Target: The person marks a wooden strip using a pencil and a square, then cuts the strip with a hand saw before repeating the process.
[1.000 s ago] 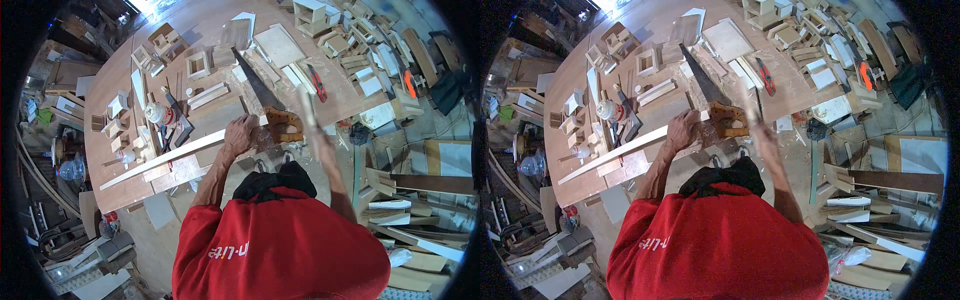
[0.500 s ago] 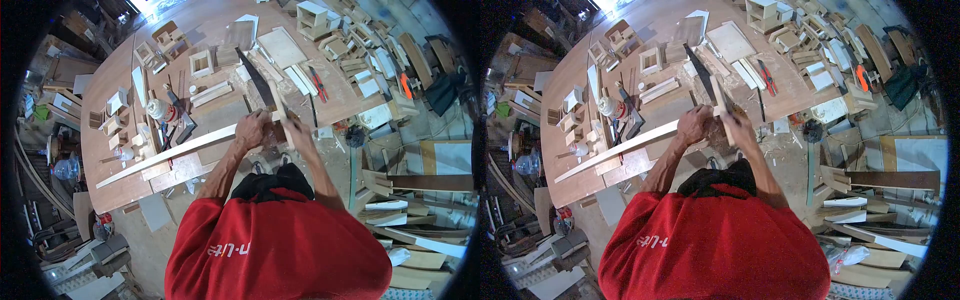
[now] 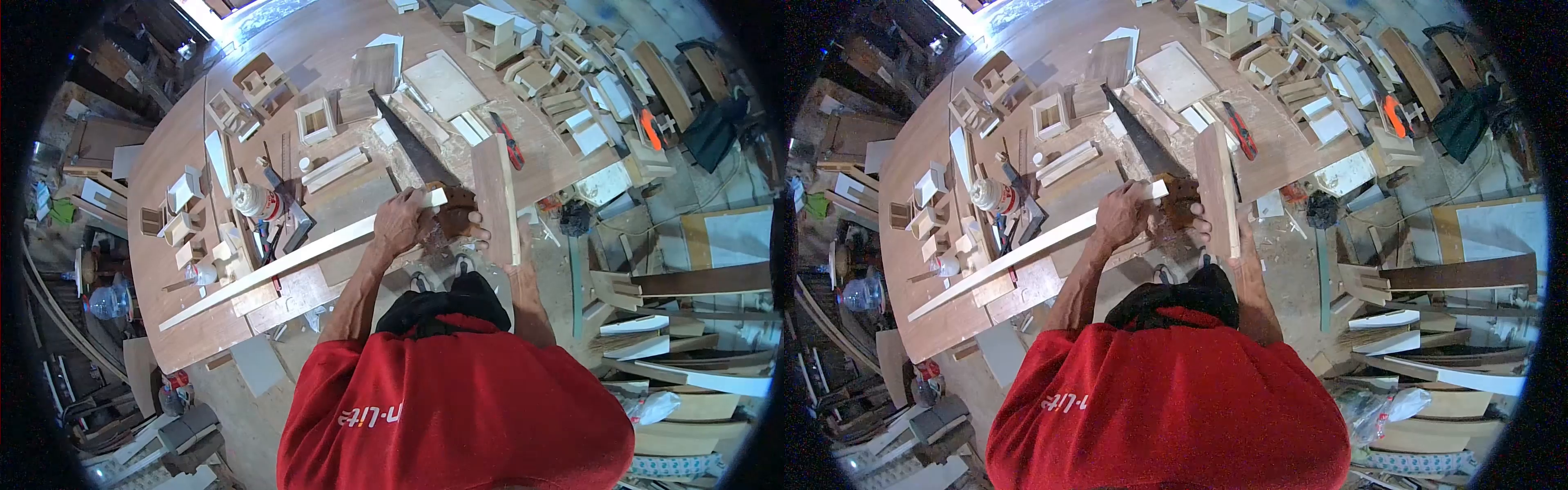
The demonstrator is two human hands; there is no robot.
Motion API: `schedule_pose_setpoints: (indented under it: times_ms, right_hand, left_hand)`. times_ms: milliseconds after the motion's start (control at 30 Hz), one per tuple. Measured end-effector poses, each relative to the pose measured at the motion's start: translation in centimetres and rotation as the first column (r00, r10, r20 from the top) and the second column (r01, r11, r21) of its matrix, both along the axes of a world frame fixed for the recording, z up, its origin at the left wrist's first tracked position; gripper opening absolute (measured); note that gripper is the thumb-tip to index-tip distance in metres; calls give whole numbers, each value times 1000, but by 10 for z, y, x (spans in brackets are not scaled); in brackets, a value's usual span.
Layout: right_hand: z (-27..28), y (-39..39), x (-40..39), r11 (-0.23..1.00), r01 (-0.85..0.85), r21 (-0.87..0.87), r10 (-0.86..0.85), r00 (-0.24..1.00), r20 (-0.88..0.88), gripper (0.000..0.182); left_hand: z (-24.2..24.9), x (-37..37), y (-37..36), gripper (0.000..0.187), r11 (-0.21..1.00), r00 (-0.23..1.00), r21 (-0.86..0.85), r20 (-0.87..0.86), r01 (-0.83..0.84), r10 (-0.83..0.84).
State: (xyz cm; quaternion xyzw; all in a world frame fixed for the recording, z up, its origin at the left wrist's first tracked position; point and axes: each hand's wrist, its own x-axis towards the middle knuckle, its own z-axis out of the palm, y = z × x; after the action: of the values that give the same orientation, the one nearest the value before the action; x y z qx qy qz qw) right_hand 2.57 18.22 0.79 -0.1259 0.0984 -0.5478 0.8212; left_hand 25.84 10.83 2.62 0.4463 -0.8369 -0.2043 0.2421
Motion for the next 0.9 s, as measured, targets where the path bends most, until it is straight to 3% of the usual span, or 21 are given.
schedule_pose_setpoints:
  times_ms: [67,100,133,167,233,267,367,433,467,567,600,667,733,767,800,833,900]
  right_hand:
    - [-12,3,-2,998,43,42,-44,999,20,81]
    - [-9,4,-2,993,112,31,-106,981,-161,74]
    - [-5,6,-3,993,114,31,-108,982,-158,74]
    - [-2,9,-4,981,180,76,-154,952,-265,68]
    - [-2,10,-5,893,403,202,-270,837,-476,54]
    - [-15,3,-10,878,445,175,-317,816,-483,48]
    - [17,-3,-10,909,384,160,-240,799,-552,49]
    - [33,-10,-2,930,341,136,-108,608,-787,52]
    - [32,-13,3,928,347,139,-110,610,-785,52]
    - [31,-25,21,973,207,-105,-176,362,-915,57]
    - [29,-28,27,974,201,-105,-174,363,-915,57]
    - [16,-33,35,949,-27,-315,-310,115,-944,61]
    - [21,-33,39,939,-44,-342,-335,120,-935,57]
    - [26,-27,37,996,-15,-89,-77,369,-926,56]
    - [35,-24,38,984,-52,171,169,589,-791,56]
    - [35,-23,40,983,-64,170,175,581,-795,56]
    - [36,-18,45,1000,17,-11,-17,407,-913,63]
  left_hand:
    - [5,1,1,33,1000,1000,10,-10,3,-3]
    - [9,1,1,35,1000,1000,20,-23,4,-4]
    - [14,1,1,35,1000,1000,20,-20,6,-5]
    - [19,2,2,34,1000,1000,-4,-8,8,-8]
    - [22,4,2,33,999,1000,-29,8,20,-19]
    - [21,5,2,33,999,1000,-34,-3,11,-11]
    - [30,7,3,33,1000,1000,-9,19,1,-1]
    - [37,6,4,35,1000,999,17,46,-5,4]
    - [38,6,6,34,1000,1000,21,22,-5,5]
    - [34,4,6,31,1000,1000,-16,-5,4,-4]
    - [33,4,7,28,999,1000,-53,-7,13,-13]
    - [32,5,10,27,997,1000,-75,-9,-5,5]
    - [29,6,12,25,995,999,-96,-19,-30,28]
    - [25,8,12,24,994,1000,-109,-16,-10,9]
    - [23,10,11,22,992,1000,-125,-14,10,-12]
    - [21,10,11,22,992,1000,-126,-20,-4,1]
    - [17,9,13,26,999,1000,-49,12,-23,24]
